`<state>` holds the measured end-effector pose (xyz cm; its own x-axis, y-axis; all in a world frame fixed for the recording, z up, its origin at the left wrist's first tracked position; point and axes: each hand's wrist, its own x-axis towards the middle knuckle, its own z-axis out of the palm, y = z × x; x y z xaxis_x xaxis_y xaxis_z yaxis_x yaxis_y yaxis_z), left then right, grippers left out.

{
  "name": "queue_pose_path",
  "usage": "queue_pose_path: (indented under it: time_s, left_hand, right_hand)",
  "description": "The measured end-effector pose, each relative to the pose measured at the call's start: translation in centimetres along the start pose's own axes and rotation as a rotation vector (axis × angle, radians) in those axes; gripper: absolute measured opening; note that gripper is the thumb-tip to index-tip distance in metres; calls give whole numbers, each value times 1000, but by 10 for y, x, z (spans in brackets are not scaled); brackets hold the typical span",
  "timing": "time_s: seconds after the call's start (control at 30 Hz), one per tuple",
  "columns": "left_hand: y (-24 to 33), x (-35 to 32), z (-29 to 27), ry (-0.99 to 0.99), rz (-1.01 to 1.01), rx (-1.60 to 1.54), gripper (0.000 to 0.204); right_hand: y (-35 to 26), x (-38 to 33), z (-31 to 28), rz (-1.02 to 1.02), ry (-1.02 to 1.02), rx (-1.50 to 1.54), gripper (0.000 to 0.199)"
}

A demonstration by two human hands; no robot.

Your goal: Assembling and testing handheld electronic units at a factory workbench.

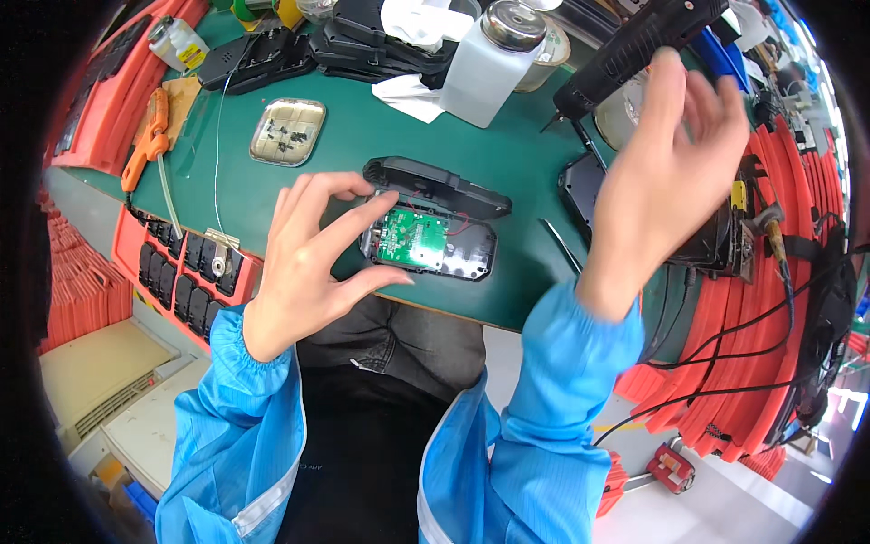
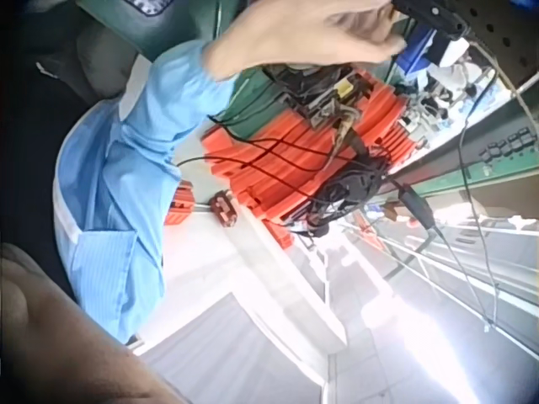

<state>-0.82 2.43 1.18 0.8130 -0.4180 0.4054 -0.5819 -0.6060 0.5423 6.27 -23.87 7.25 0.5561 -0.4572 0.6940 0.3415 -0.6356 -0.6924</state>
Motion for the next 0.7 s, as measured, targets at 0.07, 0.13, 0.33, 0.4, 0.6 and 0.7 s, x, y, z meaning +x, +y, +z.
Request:
queue_pose_path:
  time_s: [0.07,0.13,0.33,0.4,0.6,0.7]
  left_hand:
    - [0,3,0,-13,3,-13,70]
    - [-2,4,0,-10,15,-36,71]
    - [-9,1,4,10,-23,-55,68]
    - [-10,1,6,13,-16,-61,67]
    - [-12,3,6,16,-24,-103,66]
    - [-12,4,6,28,-32,-111,65]
  right_hand:
    - [19,30,21,26,55,-86,50]
    - [43,39,35,35,-3,7,47]
    - [9,24,25,141,1,418,35]
    - [-21,17,-4,122,-3,538,39]
    - [-73,-16,-35,107,-391,1294,52]
    - [-79,-27,-20,134,-543,1199,51]
